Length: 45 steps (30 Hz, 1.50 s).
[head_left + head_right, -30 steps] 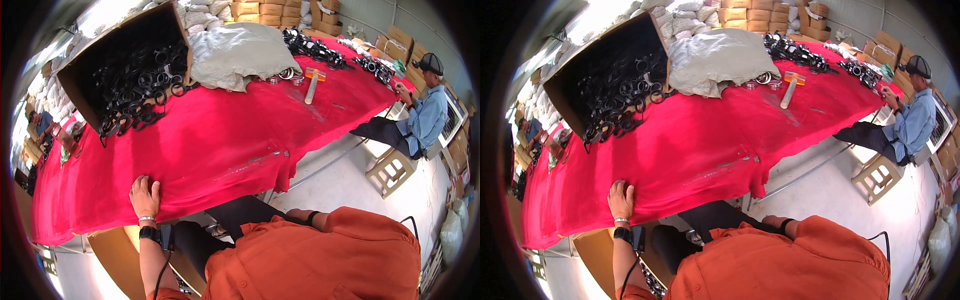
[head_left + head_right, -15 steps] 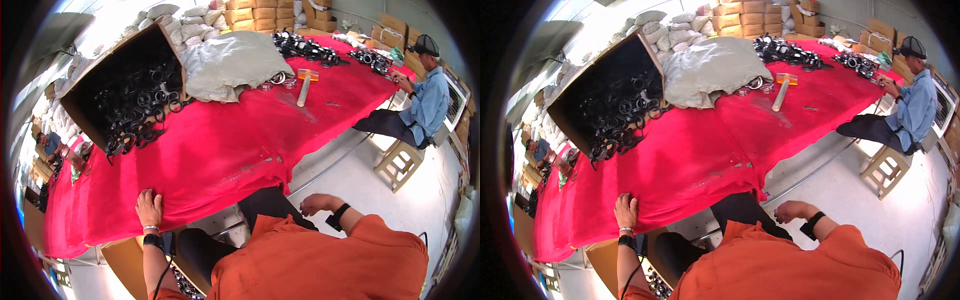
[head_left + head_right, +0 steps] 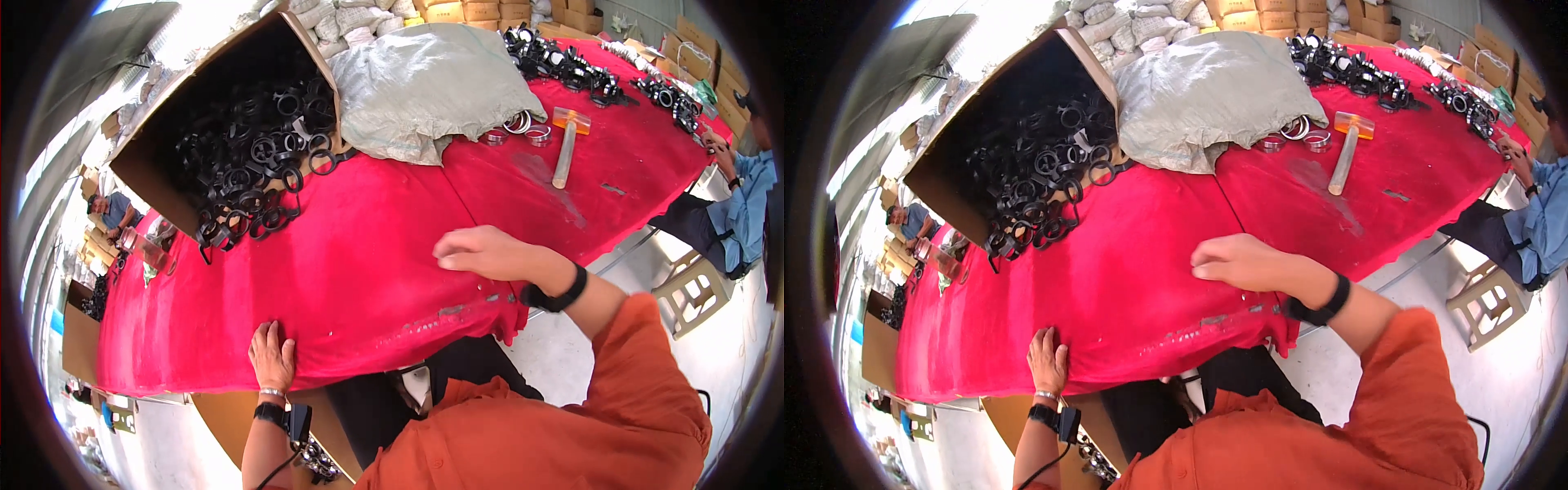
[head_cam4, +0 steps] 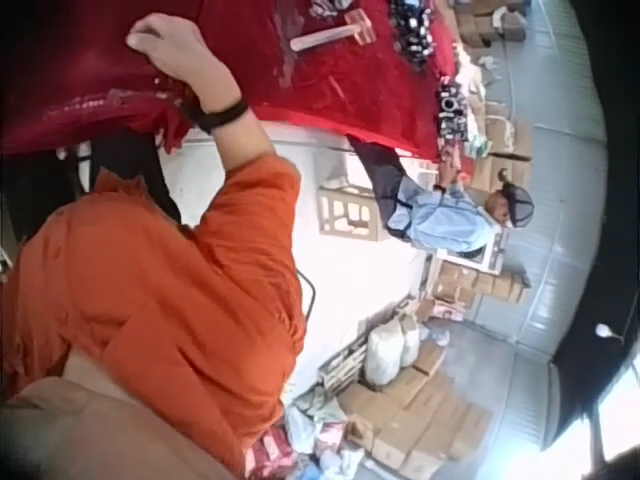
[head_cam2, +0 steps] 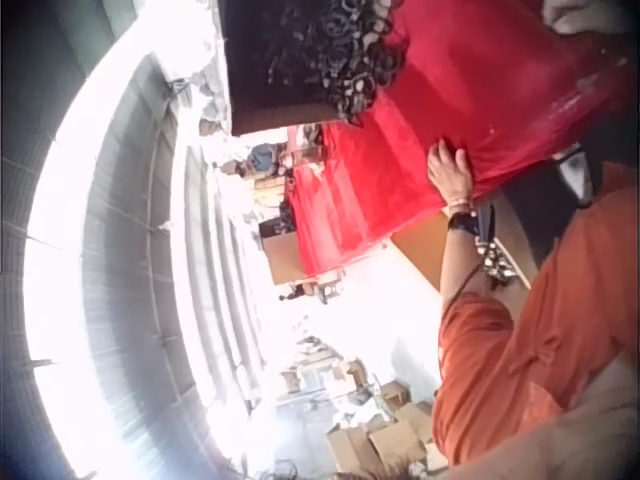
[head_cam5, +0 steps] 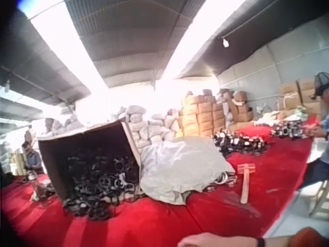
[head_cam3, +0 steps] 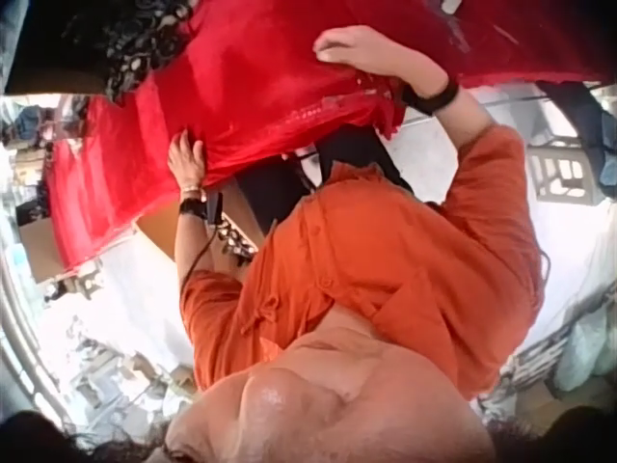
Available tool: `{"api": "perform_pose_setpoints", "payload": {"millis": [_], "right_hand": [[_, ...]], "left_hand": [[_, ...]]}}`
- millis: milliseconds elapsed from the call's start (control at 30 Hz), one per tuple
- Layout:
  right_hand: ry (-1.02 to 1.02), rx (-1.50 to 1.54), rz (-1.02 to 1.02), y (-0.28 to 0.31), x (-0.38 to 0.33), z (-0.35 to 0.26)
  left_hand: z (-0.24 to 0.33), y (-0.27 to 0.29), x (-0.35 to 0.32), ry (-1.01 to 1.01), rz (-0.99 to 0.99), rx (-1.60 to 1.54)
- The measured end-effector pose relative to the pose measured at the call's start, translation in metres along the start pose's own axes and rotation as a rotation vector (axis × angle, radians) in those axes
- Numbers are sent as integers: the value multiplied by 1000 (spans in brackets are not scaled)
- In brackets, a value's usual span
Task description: Assembling metal clamps onto black plastic rings on a red table.
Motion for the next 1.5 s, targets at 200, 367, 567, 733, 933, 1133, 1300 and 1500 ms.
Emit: {"api": "perform_pose_setpoints", "payload": {"millis": [200, 367, 567, 733, 933, 1133, 1300, 1500], "right_hand": [[223, -846, -132, 0, 138, 111], [91, -1229, 39, 66, 192, 149], [-205, -855, -2, 100, 194, 172], [5, -1050, 183, 79, 150, 170], [53, -1166, -316, 36, 102, 114], [-58, -944, -461, 37, 66, 43], [67, -743, -631, 22, 112, 15], [158, -784, -551, 20, 237, 36]], "left_hand": [[3, 0, 4, -12, -132, -4], [9, 11, 0, 5, -217, 52], [6, 8, 5, 18, -198, 71], [4, -1, -2, -62, -143, 46], [0, 7, -4, -40, -96, 34], [12, 19, 6, -105, -30, 99], [13, 49, 73, -145, -319, 38], [-69, 38, 209, -90, 310, -66]]}}
Point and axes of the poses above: each hand's wrist, its own x-axis towards the middle knuckle, its own y-axis out of the back of the hand, z = x × y, the point moved 4 cm from there along x, towards the middle knuckle, and after that the axes turned 10 degrees about y, right-handed, at the moved point
